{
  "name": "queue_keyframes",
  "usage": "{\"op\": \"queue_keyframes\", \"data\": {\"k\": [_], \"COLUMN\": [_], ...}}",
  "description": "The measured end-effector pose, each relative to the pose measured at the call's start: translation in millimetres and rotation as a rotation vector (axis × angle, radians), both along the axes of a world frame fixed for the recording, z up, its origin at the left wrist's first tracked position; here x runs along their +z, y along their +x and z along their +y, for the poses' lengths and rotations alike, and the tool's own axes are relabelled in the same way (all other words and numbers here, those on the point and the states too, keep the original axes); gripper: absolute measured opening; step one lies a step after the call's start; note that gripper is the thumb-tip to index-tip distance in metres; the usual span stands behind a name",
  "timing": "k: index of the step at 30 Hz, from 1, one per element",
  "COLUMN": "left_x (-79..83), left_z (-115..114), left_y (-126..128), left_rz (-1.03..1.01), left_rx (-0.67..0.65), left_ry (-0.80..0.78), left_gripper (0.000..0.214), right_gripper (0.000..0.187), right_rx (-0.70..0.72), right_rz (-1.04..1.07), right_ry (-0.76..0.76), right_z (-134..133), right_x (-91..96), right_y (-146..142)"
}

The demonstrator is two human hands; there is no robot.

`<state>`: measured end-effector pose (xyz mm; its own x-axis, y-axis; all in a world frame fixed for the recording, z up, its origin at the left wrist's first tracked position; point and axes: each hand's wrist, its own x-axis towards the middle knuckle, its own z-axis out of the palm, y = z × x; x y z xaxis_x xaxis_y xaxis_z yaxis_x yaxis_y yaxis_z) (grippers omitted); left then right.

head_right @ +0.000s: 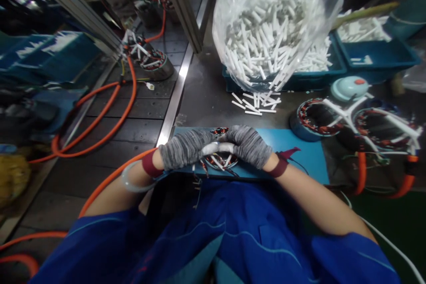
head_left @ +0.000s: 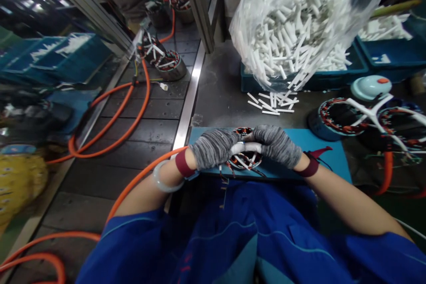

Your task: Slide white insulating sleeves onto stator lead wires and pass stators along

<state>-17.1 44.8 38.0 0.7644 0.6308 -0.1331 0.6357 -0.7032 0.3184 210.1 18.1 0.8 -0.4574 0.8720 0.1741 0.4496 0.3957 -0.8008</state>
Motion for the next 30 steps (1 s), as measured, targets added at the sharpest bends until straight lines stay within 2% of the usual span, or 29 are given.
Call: {"op": "queue_keyframes", "data": {"k": [3, 6, 9, 11, 14, 16, 19, 20, 22, 24, 26, 28, 30], "left_x": [13.3, 17.1, 10.1, 4.7, 3.5, 6.6, 6.0, 2.3, -10.2, -25.6, -38.3, -44.8, -44.9], "left_z": [-4.7, -7.7, -2.9, 2.8, 3.2, -6.2, -27.2, -32.9, -39.9, -42.2, -43.5, -45.6, -47.1], "left_y": [14.9, 31.2, 51.5, 61.0, 50.9, 24.9, -24.0, -37.0, -51.8, -50.6, -37.4, -18.3, 0.7], "left_rz": [0.251, 0.359, 0.309, 0.251, 0.155, 0.042, -0.08, -0.089, -0.063, -0.011, 0.035, 0.062, 0.087], "left_rx": [-0.033, -0.048, -0.068, -0.12, -0.131, -0.085, -0.041, -0.053, -0.037, 0.013, 0.07, 0.136, 0.224], "left_ry": [0.047, 0.119, 0.185, 0.167, 0.112, 0.129, 0.195, 0.194, 0.23, 0.298, 0.356, 0.384, 0.373], "left_gripper": [0.048, 0.047, 0.043, 0.042, 0.036, 0.044, 0.085, 0.09, 0.086, 0.071, 0.065, 0.071, 0.09], "right_gripper": [0.035, 0.031, 0.033, 0.034, 0.036, 0.04, 0.051, 0.054, 0.055, 0.053, 0.048, 0.041, 0.034], "right_rx": [0.036, -0.023, -0.088, -0.128, -0.173, -0.168, -0.125, -0.121, -0.128, -0.137, -0.151, -0.239, -0.395], "right_rz": [0.072, 0.225, 0.349, 0.39, 0.43, 0.401, 0.273, 0.233, 0.182, 0.159, 0.1, -0.023, -0.197], "right_ry": [0.088, -0.036, -0.202, -0.275, -0.321, -0.328, -0.322, -0.302, -0.252, -0.217, -0.175, -0.083, 0.033], "right_z": [1.9, 4.8, 7.2, 6.6, -0.6, -9.1, -21.2, -23.9, -26.2, -25.2, -21.6, -15.3, -5.4], "right_x": [-0.5, -6.6, -16.2, -21.4, -25.6, -27.6, -32.6, -34.9, -40.1, -44.5, -47.2, -47.2, -44.1], "right_y": [19.3, 34.8, 38.0, 36.8, 37.0, 39.6, 43.0, 43.0, 40.9, 37.8, 37.0, 40.6, 48.5]}}
